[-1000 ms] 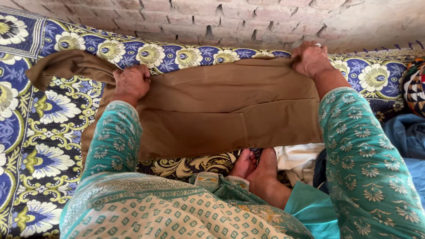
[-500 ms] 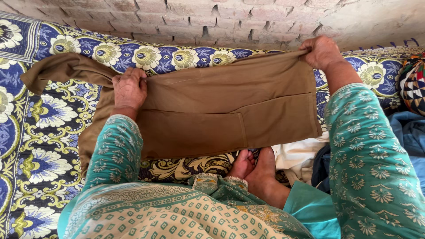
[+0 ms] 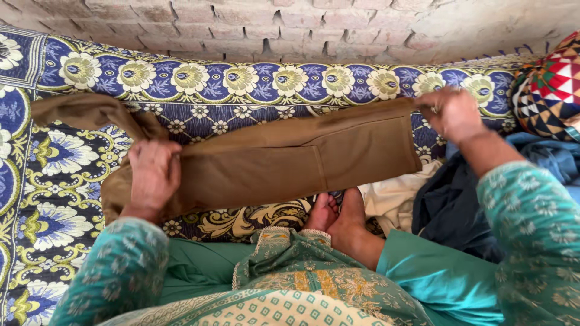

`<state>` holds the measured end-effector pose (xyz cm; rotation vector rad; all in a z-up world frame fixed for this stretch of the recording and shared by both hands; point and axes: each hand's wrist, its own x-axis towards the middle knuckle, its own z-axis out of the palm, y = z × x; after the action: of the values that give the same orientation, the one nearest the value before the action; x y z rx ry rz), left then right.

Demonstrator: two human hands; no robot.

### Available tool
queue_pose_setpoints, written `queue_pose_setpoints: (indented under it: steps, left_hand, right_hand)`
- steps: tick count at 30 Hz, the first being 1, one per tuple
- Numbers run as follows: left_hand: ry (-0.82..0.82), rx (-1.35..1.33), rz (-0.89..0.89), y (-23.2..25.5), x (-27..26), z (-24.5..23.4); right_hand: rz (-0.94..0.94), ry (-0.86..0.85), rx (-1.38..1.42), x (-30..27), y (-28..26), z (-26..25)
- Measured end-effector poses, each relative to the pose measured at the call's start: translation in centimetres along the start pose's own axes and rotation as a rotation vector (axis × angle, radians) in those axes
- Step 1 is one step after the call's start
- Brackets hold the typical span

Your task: The person folds a brown shirt by smoothing the fabric, folding the sleeves and sides inward, and then folding the entire garment into a rectangle.

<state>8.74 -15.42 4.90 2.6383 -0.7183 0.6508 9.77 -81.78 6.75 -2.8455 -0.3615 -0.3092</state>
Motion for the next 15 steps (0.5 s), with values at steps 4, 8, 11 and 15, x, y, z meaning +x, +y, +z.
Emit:
queue_pose_setpoints:
  steps: [4, 8, 11, 15]
  left_hand:
    - [-0.051, 0.002, 0.03, 1.8, -3.0, -1.4]
    - [-0.177, 0.0, 0.033, 2.4, -4.3, -0.9]
    - [-0.243, 0.062, 0.043, 2.6, -4.9, -0.3]
    - [-0.358, 0.177, 0.04, 2.8, -5.8, 0.1]
  right_hand:
    - [-0.115, 0.042, -0.122, -5.5, -0.3, 2.1]
    - [-0.088, 0.041, -0.073, -8.4, -0.5, 4.3]
    - [-0.139, 0.057, -0.18, -8.9, -0.3, 4.8]
    - [0.042, 0.155, -0.169, -8.8, 0.4, 5.7]
